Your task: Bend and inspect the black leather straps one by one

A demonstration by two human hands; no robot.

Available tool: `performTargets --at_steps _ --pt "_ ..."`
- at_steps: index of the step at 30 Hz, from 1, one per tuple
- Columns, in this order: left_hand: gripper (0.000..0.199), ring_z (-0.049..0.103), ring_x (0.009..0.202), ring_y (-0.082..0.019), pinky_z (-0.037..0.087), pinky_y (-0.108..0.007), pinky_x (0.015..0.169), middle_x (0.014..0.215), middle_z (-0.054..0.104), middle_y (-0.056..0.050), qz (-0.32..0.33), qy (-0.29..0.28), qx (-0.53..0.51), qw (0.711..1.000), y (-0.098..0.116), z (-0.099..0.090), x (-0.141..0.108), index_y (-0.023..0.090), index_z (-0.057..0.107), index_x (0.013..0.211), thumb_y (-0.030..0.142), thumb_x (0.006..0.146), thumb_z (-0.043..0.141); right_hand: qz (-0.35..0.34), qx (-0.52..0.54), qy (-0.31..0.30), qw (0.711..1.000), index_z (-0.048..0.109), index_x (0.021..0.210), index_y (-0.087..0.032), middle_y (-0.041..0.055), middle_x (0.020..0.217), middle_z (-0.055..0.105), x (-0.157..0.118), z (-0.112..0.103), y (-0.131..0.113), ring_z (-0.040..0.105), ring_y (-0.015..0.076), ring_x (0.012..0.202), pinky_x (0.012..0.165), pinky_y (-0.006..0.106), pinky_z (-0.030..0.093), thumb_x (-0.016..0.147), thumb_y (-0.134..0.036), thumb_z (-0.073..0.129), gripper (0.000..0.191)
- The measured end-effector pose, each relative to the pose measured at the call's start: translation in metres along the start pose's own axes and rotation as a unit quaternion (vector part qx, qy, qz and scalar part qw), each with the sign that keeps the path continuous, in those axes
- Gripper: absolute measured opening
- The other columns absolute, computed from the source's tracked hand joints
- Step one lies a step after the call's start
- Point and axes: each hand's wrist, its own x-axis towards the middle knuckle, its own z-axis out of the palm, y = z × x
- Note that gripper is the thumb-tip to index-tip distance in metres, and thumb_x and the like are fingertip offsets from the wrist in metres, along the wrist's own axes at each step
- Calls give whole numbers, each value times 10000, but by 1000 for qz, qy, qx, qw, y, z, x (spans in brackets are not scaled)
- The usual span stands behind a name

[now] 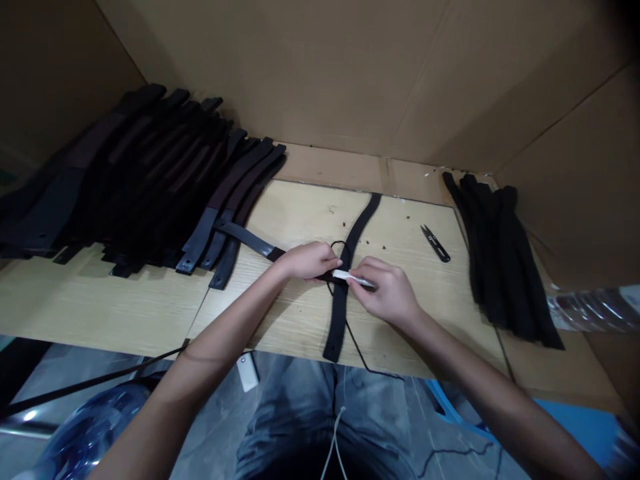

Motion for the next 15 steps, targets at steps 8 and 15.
performTargets --at_steps 8,15 --pt "460 423 359 -81 306 -220 454 381 497 20 -3 -12 -27 1000 2 -2 -1 159 498 510 332 927 406 64 -45 -22 997 734 792 -193 33 805 681 -2 -15 -13 641 176 714 649 275 456 820 -246 605 142" --pt "460 431 356 -78 322 -215 455 390 501 23 -11 -13 -24 1000 4 -2 -1 161 486 509 327 929 395 71 -112 -41 990 735 795 -208 40 818 678 -1 -16 -23 625 181 691 583 287 402 837 -270 572 180"
